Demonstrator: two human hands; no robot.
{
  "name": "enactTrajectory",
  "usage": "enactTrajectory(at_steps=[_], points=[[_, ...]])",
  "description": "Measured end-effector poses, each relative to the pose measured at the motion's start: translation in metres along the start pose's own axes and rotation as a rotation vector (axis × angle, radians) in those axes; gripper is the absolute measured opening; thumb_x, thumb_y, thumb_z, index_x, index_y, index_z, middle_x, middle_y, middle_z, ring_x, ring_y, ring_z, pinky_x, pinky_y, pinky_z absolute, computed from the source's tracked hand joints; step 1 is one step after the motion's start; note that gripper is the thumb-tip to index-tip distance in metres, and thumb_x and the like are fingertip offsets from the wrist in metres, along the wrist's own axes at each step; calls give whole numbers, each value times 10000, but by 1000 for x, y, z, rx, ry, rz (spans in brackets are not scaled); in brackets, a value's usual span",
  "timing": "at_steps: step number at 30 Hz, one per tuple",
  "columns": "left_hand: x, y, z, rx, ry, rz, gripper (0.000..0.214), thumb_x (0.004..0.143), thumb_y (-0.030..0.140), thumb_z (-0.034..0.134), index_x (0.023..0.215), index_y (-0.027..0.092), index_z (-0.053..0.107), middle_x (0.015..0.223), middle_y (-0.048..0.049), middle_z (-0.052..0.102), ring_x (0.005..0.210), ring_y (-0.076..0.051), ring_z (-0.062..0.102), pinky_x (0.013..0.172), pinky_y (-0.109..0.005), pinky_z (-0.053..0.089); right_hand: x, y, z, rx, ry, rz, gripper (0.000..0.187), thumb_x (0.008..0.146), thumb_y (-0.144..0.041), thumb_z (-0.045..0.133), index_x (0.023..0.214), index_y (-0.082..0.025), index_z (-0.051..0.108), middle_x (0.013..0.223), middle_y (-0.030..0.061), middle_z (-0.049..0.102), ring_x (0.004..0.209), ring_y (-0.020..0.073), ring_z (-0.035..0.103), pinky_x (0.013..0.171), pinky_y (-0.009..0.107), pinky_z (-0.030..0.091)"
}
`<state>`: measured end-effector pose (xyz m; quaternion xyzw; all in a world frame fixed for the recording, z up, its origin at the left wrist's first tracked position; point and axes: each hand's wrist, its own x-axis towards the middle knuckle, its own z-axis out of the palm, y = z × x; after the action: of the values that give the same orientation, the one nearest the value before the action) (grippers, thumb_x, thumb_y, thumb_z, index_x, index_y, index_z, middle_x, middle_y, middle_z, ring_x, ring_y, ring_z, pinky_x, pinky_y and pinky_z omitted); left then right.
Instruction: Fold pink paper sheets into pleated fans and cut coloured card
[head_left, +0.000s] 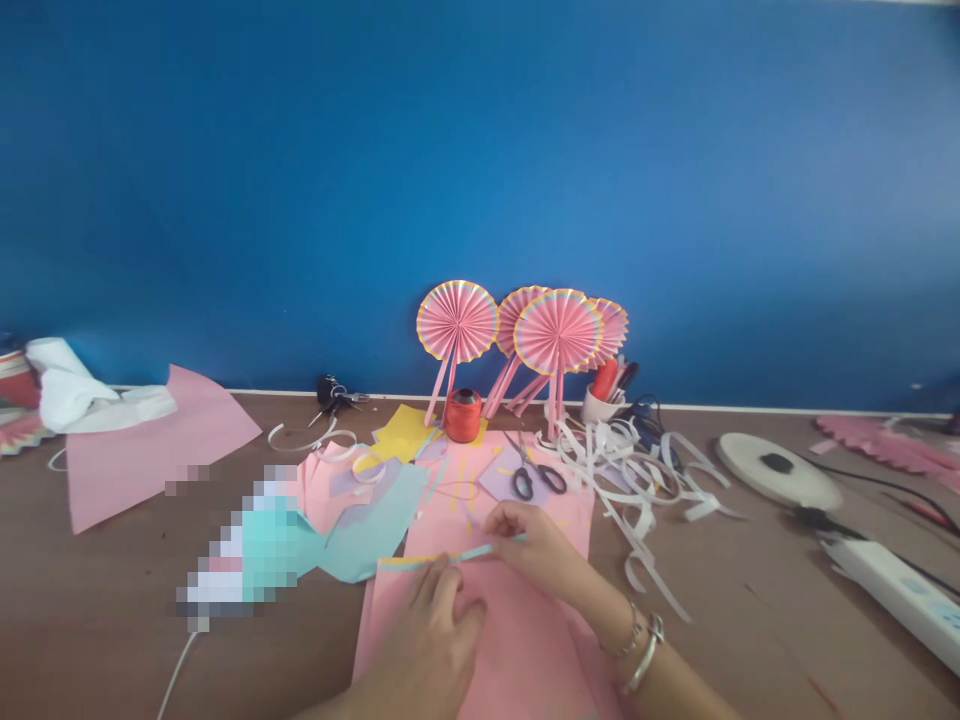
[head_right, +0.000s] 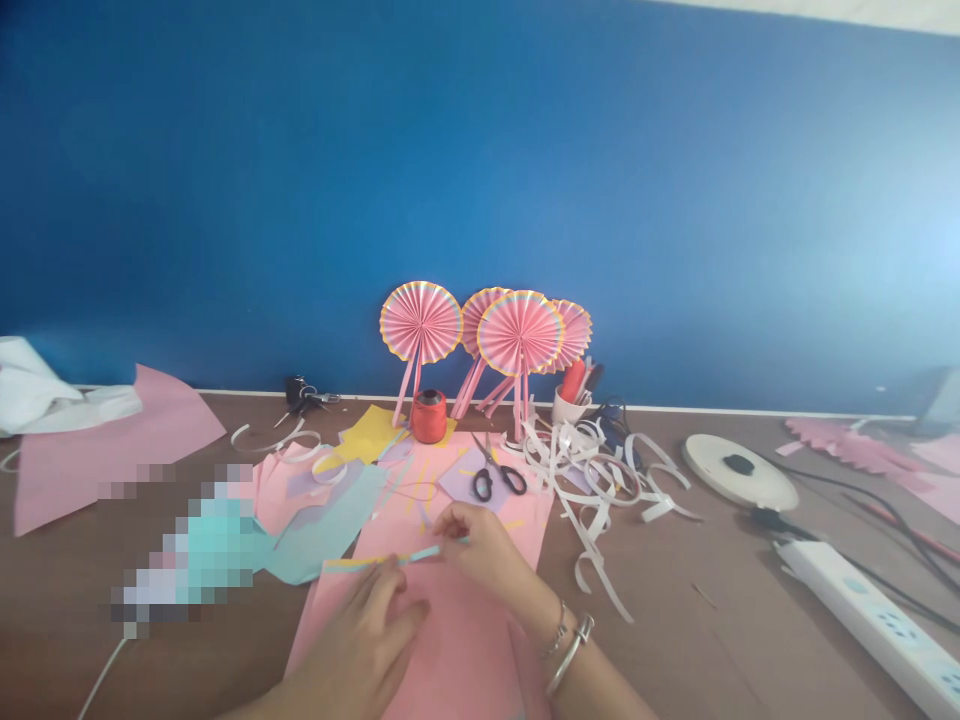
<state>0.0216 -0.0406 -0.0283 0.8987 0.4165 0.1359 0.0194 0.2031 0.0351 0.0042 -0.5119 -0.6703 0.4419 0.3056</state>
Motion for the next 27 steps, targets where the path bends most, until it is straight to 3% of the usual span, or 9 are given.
enactTrajectory(at_steps=[6, 10, 14, 20, 27], points=[[1, 2, -7, -55, -41, -32, 323, 757, 30, 461, 1004, 167, 617, 1095, -137, 483, 980, -244, 486, 852, -423, 482, 1, 4, 0, 27, 8, -22, 168, 630, -81, 491, 722, -165, 604, 681, -20, 610, 649, 113, 533, 611, 223, 406], [0, 2, -5, -27, -31, -15, 346, 757, 26, 441, 1030, 160, 607, 1111, -141, 496, 1044, -265, 491, 861, -417, 489, 0, 5, 1, 11, -3, -24, 168, 644, -84, 484, 723, -165, 609, 683, -17, 612, 657, 113, 534, 623, 224, 409], [-1, 2, -6, -42, -38, -40, 368, 753, 17, 419, 1040, 176, 584, 1263, -156, 448, 1134, -284, 499, 867, -399, 499, -2, 2, 2, 14, -2, -12, 175, 639, -85, 482, 724, -167, 611, 700, -13, 623, 666, 118, 540, 620, 224, 412], [-1, -1, -7, -12, -6, -124, 224, 840, 176, 444, 1057, 158, 495, 1430, -171, 338, 1252, -297, 437, 906, -400, 495, -2, 2, 2, 12, -11, -25, 230, 622, -67, 462, 750, -164, 627, 721, -3, 648, 691, 126, 559, 646, 232, 426], [0, -3, -6, 74, -43, -8, 154, 892, 216, 406, 958, 147, 527, 1203, -156, 578, 1299, -306, 376, 940, -421, 466, -2, 1, 1, 15, -20, -7, 211, 626, -61, 467, 741, -162, 611, 720, -8, 634, 677, 114, 545, 620, 215, 412]])
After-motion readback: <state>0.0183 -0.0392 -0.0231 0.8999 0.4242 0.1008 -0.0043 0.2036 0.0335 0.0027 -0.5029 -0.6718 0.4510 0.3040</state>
